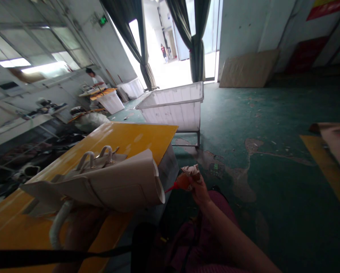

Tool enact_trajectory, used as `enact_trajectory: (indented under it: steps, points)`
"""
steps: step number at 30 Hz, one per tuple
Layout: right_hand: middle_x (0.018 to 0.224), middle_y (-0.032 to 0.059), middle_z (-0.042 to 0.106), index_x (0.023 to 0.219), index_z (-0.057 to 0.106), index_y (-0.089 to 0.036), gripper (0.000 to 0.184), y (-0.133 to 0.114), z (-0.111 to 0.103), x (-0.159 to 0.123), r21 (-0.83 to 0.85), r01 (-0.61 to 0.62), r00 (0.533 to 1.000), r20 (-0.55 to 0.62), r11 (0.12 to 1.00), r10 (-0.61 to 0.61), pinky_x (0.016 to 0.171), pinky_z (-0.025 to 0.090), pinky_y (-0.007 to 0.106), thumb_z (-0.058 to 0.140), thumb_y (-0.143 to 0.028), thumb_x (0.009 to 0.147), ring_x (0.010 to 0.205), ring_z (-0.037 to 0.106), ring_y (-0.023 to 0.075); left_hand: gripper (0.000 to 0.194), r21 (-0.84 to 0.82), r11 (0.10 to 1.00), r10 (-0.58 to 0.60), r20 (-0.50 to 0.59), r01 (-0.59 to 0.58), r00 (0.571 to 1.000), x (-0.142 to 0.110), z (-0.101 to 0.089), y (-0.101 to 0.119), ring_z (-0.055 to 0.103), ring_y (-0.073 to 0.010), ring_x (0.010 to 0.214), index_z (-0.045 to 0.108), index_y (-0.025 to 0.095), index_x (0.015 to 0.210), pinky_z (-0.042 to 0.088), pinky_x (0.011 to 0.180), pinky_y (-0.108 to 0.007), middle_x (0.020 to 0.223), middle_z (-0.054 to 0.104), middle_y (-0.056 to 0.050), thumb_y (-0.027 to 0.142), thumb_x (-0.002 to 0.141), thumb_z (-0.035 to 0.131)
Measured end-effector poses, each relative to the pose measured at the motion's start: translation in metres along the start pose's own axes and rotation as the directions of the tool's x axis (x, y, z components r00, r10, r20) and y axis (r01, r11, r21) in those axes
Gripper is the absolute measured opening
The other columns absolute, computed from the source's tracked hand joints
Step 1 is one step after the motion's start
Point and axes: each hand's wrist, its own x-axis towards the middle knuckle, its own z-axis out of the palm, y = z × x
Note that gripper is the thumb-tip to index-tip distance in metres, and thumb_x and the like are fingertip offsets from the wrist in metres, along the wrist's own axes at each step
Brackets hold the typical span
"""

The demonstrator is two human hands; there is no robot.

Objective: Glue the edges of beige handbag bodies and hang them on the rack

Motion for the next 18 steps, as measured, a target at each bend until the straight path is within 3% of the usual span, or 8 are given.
enact_trajectory:
  steps: [4,7,11,18]
  points:
    - [0.103,-0.0016,0.077,0.106,0.072,-0.028,0.062,-0.005,0.003,-0.003,0.031,0.025,0.999,-0.034,0.999,-0.024,0.078,0.058,0.033,0.098,-0.031,0.049,0.092,0.070,0.0211,0.030,-0.036,0.999,0.003,0.056,-0.001,0.998,0.000,-0.002,0.004,0.067,-0.0185,0.057,0.068,0.024,0.068,0.055,0.056,-0.027,0.065,0.070,-0.001,0.022,0.095,0.055]
    - [0.103,-0.0003,0.077,0.106,0.072,-0.026,0.059,-0.008,0.010,0.003,0.020,0.038,0.999,0.005,0.999,-0.038,0.076,0.058,0.032,0.096,-0.035,0.053,0.090,0.070,0.0205,0.030,0.004,1.000,0.027,0.009,-0.027,1.000,0.003,-0.004,0.009,0.068,-0.0206,0.060,0.070,0.024,0.071,0.055,0.058,-0.029,0.067,0.071,-0.002,0.024,0.096,0.053]
    - [0.093,-0.0014,0.076,0.100,0.072,-0.025,0.059,-0.005,0.017,0.009,-0.003,0.053,0.999,-0.003,0.999,-0.053,0.074,0.058,0.032,0.098,-0.032,0.048,0.084,0.070,0.0196,0.036,0.022,0.998,0.061,-0.022,-0.060,0.998,0.009,-0.008,0.015,0.068,-0.0202,0.059,0.070,0.024,0.069,0.055,0.055,-0.029,0.066,0.071,-0.003,0.028,0.098,0.049]
    - [0.099,0.0012,0.077,0.102,0.072,-0.024,0.060,-0.001,0.001,-0.005,-0.058,-0.003,1.000,-0.002,0.998,0.003,0.080,0.059,0.037,0.097,-0.033,0.049,0.089,0.070,0.0233,0.034,-0.031,0.999,0.009,0.044,-0.008,0.999,0.004,-0.009,0.015,0.065,-0.0192,0.057,0.068,0.023,0.067,0.053,0.058,-0.029,0.061,0.068,-0.002,0.021,0.096,0.051]
